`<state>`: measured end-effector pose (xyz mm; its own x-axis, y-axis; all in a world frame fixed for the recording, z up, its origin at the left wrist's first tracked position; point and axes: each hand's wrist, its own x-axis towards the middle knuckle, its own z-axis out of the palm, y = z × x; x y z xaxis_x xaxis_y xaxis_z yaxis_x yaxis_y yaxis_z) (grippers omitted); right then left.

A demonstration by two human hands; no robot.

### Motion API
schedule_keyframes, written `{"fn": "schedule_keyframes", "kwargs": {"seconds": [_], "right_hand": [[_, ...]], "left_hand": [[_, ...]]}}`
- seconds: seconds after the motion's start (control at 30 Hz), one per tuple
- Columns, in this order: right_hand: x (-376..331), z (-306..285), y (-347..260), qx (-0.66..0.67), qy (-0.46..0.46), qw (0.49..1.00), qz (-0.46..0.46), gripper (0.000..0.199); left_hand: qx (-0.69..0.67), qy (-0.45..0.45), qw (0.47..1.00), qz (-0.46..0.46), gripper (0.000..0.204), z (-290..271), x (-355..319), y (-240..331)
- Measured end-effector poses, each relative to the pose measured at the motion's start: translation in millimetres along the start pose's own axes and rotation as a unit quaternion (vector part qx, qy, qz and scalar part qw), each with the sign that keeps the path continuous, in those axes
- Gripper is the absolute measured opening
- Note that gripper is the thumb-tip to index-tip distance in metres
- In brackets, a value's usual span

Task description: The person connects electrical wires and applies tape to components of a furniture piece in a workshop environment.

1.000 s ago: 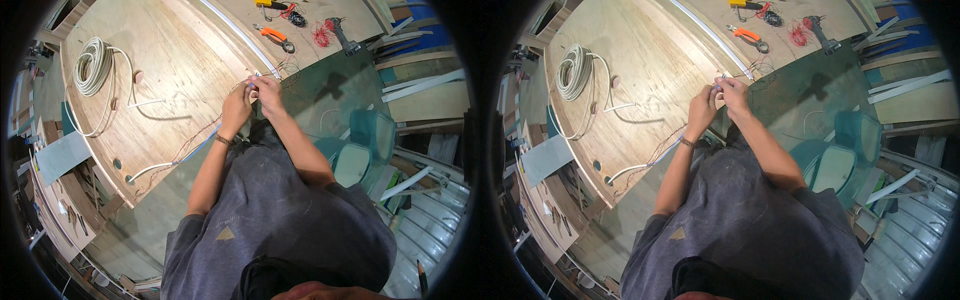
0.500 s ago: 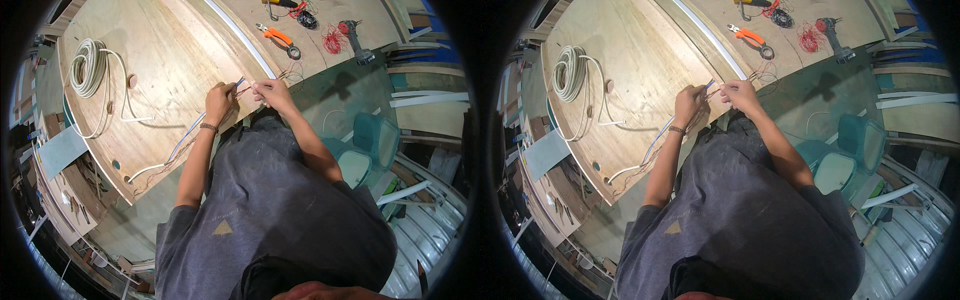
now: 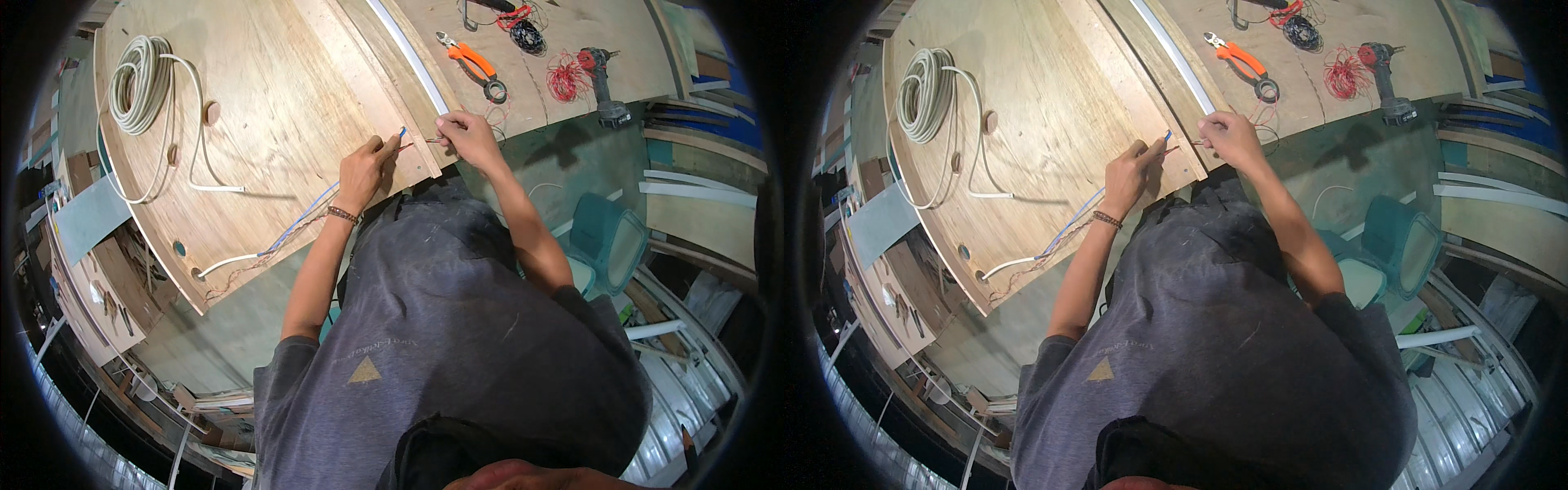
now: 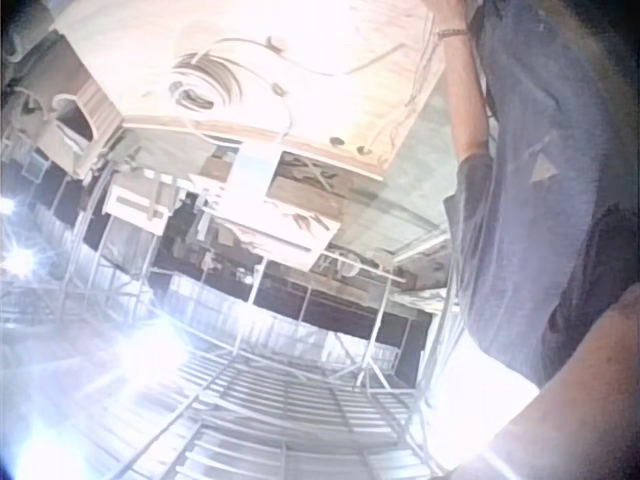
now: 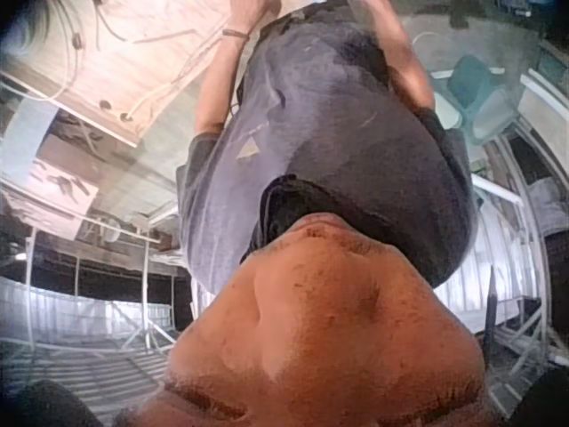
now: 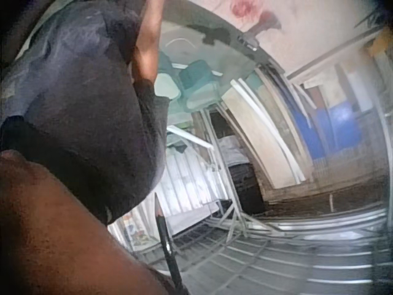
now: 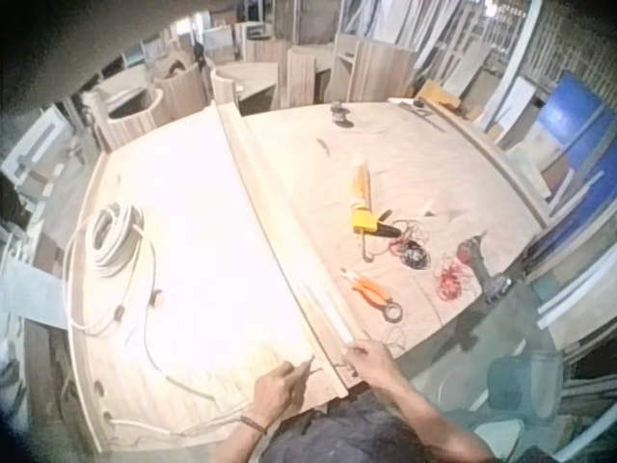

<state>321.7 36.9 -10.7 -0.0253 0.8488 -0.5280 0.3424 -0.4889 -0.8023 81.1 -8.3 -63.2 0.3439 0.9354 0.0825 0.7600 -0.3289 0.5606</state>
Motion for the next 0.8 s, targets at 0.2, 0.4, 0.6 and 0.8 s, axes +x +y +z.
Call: {"fn": "schedule_keyframes", "kwargs": {"seconds": [0.2, 0.4, 0.6, 0.8], "right_hand": [[34, 6, 14, -0.168, -0.013, 0.979, -0.116, 0.026], [51, 17, 13, -0.258, -0.077, 0.945, -0.188, 0.026], [57, 18, 24, -0.220, -0.091, 0.955, -0.179, 0.026], [58, 17, 29, -0.192, -0.105, 0.961, -0.168, 0.025]], "left_hand": [[0.021, -0.052, 0.998, 0.018, 0.047, -21, 20, -4], [-0.062, -0.037, 0.993, -0.093, 0.034, -5, 24, -5], [-0.146, 0.024, 0.981, -0.126, 0.025, -2, 26, -5], [-0.089, 0.037, 0.991, -0.093, 0.020, 6, 24, 13]]}}
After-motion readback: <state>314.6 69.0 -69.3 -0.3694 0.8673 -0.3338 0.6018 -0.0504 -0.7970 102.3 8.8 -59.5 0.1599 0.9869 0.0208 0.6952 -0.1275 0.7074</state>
